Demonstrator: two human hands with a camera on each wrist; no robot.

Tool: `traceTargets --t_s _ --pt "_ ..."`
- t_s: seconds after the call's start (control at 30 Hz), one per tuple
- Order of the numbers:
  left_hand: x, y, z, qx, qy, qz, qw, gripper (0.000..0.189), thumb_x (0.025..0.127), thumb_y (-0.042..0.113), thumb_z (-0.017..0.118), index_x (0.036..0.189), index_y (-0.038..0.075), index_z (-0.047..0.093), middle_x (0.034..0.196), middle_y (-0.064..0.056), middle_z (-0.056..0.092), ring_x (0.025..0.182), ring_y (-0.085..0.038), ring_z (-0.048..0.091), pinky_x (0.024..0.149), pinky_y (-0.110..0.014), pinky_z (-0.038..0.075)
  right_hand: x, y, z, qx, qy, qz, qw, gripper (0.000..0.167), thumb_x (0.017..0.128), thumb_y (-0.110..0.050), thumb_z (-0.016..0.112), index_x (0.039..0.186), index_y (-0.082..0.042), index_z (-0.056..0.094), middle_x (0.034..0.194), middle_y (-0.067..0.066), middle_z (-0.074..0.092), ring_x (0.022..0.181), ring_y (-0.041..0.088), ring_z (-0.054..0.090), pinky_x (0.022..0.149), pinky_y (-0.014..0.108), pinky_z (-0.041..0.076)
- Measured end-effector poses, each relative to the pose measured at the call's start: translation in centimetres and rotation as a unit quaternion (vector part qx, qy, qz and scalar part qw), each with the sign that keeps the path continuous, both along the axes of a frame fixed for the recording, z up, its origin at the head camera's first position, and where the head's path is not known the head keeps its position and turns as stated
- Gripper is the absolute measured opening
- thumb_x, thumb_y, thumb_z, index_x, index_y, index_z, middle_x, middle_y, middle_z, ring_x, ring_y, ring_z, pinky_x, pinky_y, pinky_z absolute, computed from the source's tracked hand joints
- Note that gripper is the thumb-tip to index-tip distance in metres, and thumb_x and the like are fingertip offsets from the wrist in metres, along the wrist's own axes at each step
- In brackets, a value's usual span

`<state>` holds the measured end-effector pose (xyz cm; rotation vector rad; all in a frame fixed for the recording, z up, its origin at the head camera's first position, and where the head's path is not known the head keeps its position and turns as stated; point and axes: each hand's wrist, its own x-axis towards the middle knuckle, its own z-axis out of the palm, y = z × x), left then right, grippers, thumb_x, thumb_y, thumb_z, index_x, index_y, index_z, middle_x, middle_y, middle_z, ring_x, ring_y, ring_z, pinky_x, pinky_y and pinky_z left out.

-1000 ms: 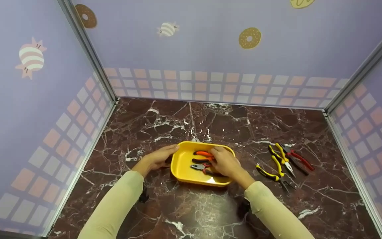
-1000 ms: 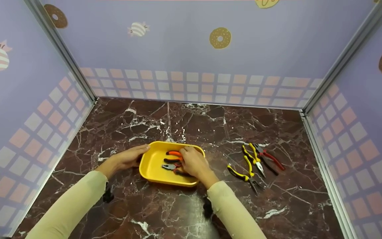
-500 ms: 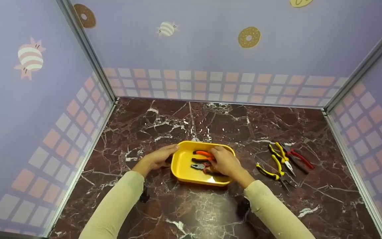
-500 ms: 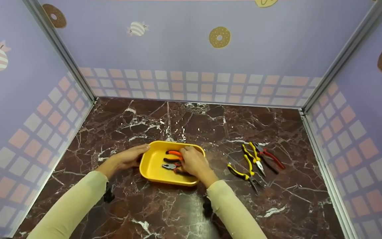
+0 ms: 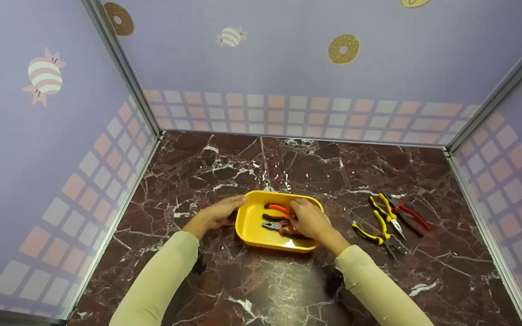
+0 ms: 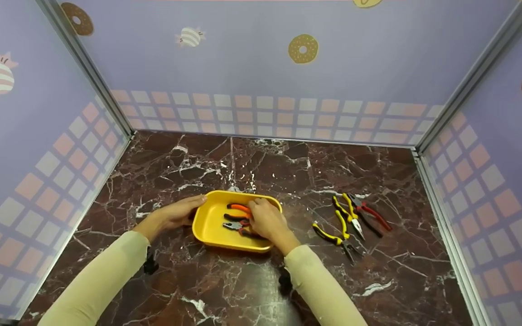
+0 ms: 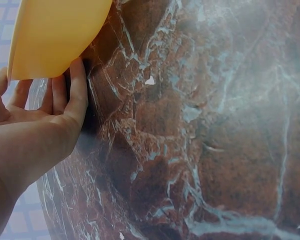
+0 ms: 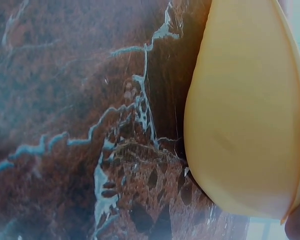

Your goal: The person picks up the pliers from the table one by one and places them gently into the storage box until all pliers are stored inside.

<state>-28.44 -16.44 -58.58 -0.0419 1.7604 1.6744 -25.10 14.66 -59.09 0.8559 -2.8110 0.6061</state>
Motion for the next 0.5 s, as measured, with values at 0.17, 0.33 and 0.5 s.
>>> traceTargets --t_s 0.17,0.33,0.5 --pt "0.0 -0.1 0.2 -0.004 0.000 0.003 1.0000 0.055 0.115 0.040 0.047 0.164 0.016 0.041 0.149 -0.013 0.058 0.123 -0.026 0.064 0.104 -0.050 0.055 0.0 0.1 0.2 -0.005 -0.008 -0.002 1.0000 0.021 0.090 -0.011 0.082 0.106 -0.004 0.070 0.097 0.008 0.063 0.089 0.028 0.063 0.076 0.046 0.057" --pt "0.1 -0.1 0.2 -0.004 -0.001 0.005 1.0000 0.055 0.115 0.040 0.046 0.164 0.017 0.042 0.149 -0.013 0.058 0.123 -0.026 0.064 0.106 -0.051 0.053 -0.1 0.3 0.7 -0.018 -0.019 0.017 0.9995 0.025 0.092 -0.014 0.083 0.109 0.000 0.070 0.100 0.013 0.066 0.092 0.031 0.064 0.080 0.049 0.057" --pt "0.2 -0.2 0.0 -0.004 0.000 0.003 1.0000 0.054 0.115 0.041 0.047 0.163 0.017 0.043 0.146 -0.013 0.060 0.122 -0.026 0.065 0.106 -0.052 0.053 -0.2 0.6 1.1 -0.023 -0.036 0.042 0.9982 0.024 0.094 -0.017 0.082 0.106 0.000 0.069 0.101 0.016 0.070 0.093 0.032 0.066 0.082 0.050 0.056"
